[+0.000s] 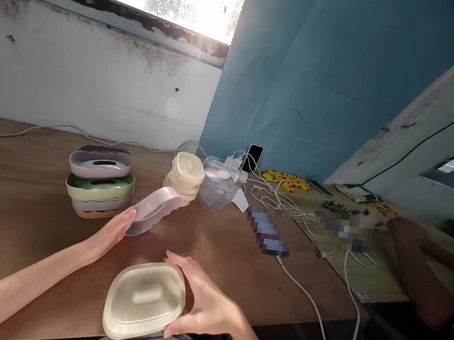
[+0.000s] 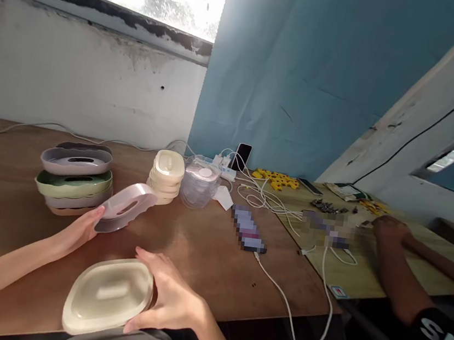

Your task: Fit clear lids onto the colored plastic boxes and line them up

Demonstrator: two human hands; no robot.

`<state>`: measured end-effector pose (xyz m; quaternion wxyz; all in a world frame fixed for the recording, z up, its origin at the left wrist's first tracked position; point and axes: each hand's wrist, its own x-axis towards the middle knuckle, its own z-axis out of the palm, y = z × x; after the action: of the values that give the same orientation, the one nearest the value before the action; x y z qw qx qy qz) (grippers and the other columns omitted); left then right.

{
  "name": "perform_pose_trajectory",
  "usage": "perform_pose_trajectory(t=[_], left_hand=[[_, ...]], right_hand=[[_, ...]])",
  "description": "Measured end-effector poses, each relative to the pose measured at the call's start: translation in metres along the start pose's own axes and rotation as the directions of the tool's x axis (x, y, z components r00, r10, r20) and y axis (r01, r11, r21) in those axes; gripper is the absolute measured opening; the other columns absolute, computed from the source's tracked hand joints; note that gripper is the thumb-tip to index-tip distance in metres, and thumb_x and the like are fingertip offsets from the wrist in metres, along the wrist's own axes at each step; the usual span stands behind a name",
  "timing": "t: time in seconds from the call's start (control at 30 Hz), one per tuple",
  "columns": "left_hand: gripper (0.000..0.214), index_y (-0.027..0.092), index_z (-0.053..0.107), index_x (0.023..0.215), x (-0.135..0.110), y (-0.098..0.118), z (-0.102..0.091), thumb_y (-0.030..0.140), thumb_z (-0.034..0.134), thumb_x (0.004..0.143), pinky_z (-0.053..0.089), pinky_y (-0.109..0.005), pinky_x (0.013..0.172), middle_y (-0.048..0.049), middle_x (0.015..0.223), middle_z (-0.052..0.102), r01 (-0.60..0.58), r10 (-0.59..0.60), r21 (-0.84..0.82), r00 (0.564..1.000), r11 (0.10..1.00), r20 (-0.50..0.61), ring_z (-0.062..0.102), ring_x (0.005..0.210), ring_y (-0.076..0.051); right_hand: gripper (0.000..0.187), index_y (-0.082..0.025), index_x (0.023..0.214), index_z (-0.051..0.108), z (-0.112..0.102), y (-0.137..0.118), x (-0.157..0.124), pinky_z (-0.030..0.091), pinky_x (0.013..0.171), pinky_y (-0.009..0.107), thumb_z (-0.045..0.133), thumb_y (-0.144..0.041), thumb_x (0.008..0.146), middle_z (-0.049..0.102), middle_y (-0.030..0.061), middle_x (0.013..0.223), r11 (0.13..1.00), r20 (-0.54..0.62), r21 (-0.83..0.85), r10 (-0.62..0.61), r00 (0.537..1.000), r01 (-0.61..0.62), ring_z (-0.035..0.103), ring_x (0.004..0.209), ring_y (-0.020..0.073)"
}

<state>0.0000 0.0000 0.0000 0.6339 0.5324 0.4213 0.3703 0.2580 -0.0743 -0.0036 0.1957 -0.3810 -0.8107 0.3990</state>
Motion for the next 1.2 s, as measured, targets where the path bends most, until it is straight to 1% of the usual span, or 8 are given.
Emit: perform_pose_trajectory(t=[0.1,0.23,0.37,0.47,0.6,0.77,1.03,1.2], left_hand=[[0.069,0.018,0.044,0.132,0.005,0.002,-0.003,0.067,0.03,0.088,0.043,-0.039,0.1,-0.0107,0.128,0.059,0.015,-0.018,-0.141,1.0,0.99,-0.016,0.058,0.114,-0.028],[0.064,0.019,0.042,0.133,0.005,0.003,-0.006,0.064,0.034,0.088,0.039,-0.04,0.105,-0.0107,0.131,0.056,-0.014,0.012,-0.188,1.0,0.982,-0.013,0.056,0.116,-0.029],[0.061,0.02,0.044,0.126,0.001,-0.003,-0.003,0.059,0.056,0.08,0.039,-0.045,0.102,-0.0132,0.134,0.051,-0.085,0.085,0.088,0.996,0.993,0.003,0.046,0.124,-0.032],[0.076,0.023,0.039,0.128,-0.004,-0.007,0.001,0.046,0.076,0.065,0.038,-0.046,0.102,-0.0119,0.136,0.045,-0.224,0.185,0.333,0.972,0.916,0.146,0.044,0.124,-0.032],[0.069,0.028,0.045,0.127,-0.009,-0.002,0.005,0.035,0.077,0.066,0.038,-0.045,0.102,-0.0082,0.138,0.04,-0.372,0.212,0.491,0.912,0.788,0.351,0.044,0.123,-0.031],[0.056,0.028,0.055,0.119,-0.013,0.007,0.003,0.038,0.076,0.068,0.038,-0.046,0.101,-0.0091,0.14,0.034,-0.465,0.203,0.604,0.869,0.647,0.452,0.041,0.124,-0.034],[0.061,0.029,0.052,0.125,-0.015,0.005,0.003,0.039,0.076,0.069,0.034,-0.044,0.105,-0.0097,0.143,0.032,-0.529,0.239,0.573,0.829,0.626,0.505,0.036,0.129,-0.033],[0.063,0.031,0.052,0.126,-0.016,0.002,0.003,0.037,0.077,0.068,0.031,-0.048,0.106,-0.0087,0.145,0.03,-0.52,0.191,0.605,0.83,0.603,0.524,0.035,0.13,-0.034]], right_hand=[[0.109,-0.02,0.146,0.023,0.006,-0.001,0.003,0.023,0.113,0.048,0.081,-0.046,0.058,0.024,0.0161,0.152,0.999,-0.048,-0.032,-0.027,0.998,0.025,0.019,0.141,0.031],[0.103,-0.024,0.148,0.007,0.016,0.002,0.006,0.016,0.113,0.054,0.073,-0.042,0.071,0.001,0.0144,0.156,0.992,-0.263,-0.026,0.113,0.958,-0.124,0.0,0.144,0.0295],[0.108,-0.03,0.147,-0.003,0.019,0.004,0.007,0.016,0.114,0.054,0.073,-0.04,0.071,-0.014,0.0102,0.156,0.976,-0.432,0.036,0.208,0.878,-0.213,-0.003,0.144,0.0297],[0.107,-0.031,0.146,-0.007,0.019,0.003,0.007,0.023,0.113,0.05,0.07,-0.043,0.073,-0.012,0.0098,0.155,0.985,-0.486,0.092,0.172,0.857,-0.145,0.004,0.144,0.028],[0.104,-0.03,0.146,-0.006,0.017,0.003,0.005,0.019,0.115,0.05,0.068,-0.047,0.075,-0.006,0.0098,0.156,0.992,-0.449,0.063,0.127,0.884,-0.11,0.002,0.144,0.0266],[0.095,-0.027,0.146,0.014,0.016,0.002,0.005,0.018,0.114,0.051,0.072,-0.039,0.072,0.014,0.0111,0.154,0.985,-0.274,-0.063,0.137,0.952,-0.16,0.013,0.143,0.029],[0.099,-0.028,0.148,0.01,0.016,-0.002,0.002,0.021,0.113,0.051,0.072,-0.039,0.072,0.01,0.0117,0.154,0.981,-0.248,-0.163,0.061,0.967,-0.104,0.013,0.142,0.0313],[0.097,-0.029,0.147,0.015,0.016,-0.004,0.003,0.026,0.111,0.051,0.072,-0.042,0.071,0.023,0.012,0.15,0.975,-0.272,-0.22,-0.037,0.961,-0.025,0.022,0.139,0.0317]])
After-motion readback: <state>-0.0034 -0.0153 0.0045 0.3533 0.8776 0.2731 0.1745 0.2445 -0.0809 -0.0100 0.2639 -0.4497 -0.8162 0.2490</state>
